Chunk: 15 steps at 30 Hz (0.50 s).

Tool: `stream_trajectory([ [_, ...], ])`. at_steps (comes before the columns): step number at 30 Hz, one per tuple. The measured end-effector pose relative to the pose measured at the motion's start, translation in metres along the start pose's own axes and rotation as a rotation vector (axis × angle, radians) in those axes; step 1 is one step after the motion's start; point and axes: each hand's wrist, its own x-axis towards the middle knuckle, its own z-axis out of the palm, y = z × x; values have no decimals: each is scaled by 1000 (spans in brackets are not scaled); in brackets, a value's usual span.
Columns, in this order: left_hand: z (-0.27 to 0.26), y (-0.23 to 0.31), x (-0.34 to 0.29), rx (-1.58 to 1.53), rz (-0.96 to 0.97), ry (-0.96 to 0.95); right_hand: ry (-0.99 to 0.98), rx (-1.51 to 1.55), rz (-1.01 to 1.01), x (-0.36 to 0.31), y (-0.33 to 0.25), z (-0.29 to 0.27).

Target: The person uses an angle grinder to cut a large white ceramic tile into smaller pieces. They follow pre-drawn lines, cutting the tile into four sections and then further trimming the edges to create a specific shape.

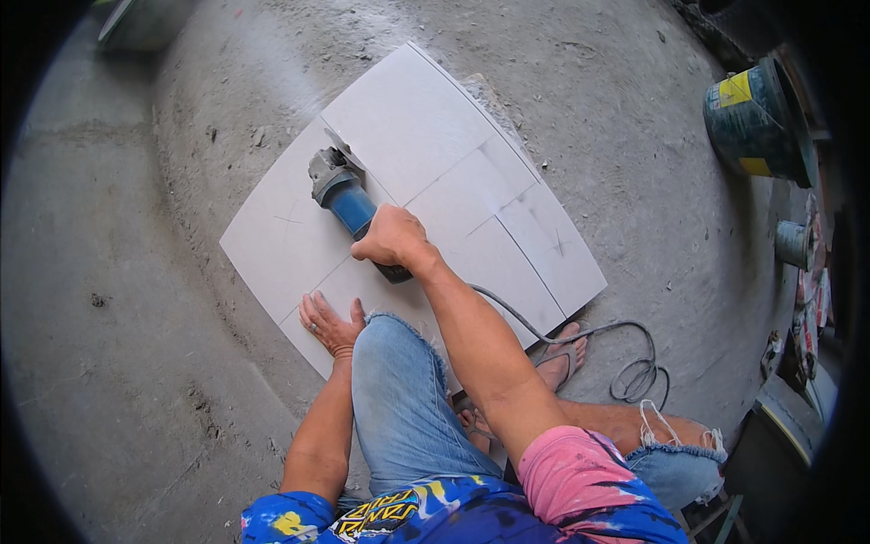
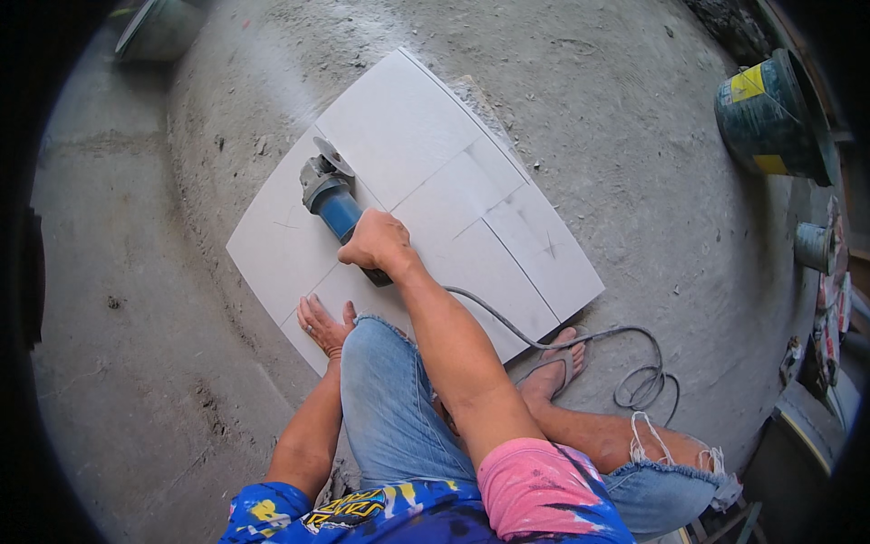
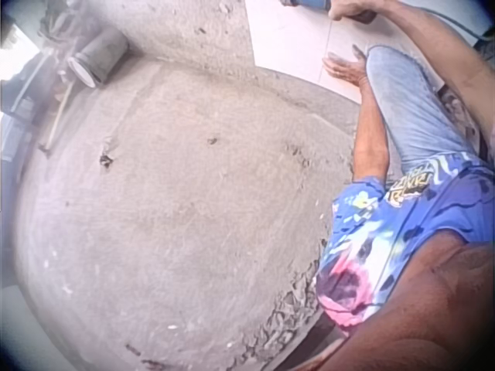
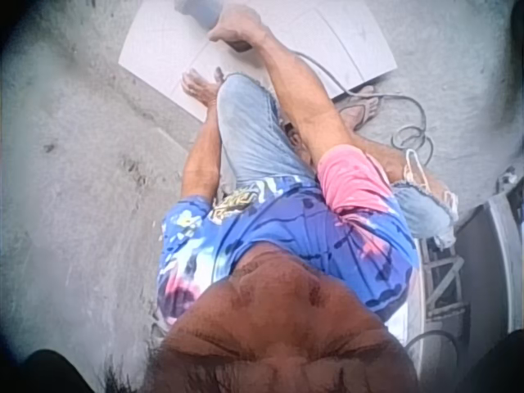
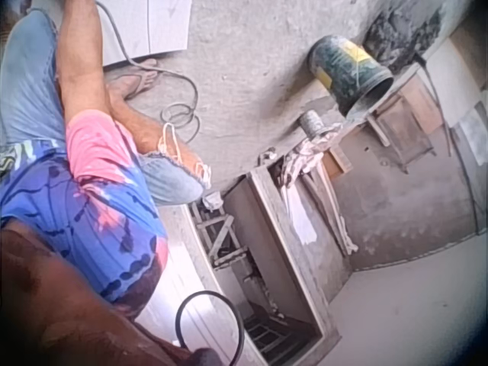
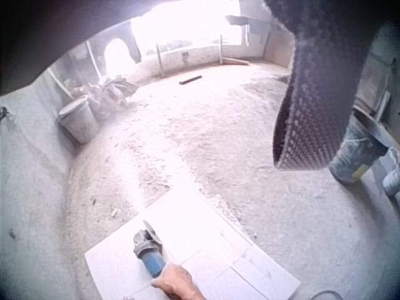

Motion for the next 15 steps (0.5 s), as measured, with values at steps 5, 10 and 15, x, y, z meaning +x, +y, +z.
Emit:
stream_trajectory([
  [5, -2, 1, 1, 4, -1, 2, -8, 9, -4, -5, 0, -3],
  [10, -3, 3, 1, 6, -8, -11, -2, 1, -4, -7, 7, 0],
  [15, -3, 2, 1, 7, -11, -16, 34, 17, -24, -9, 15, 5],
])
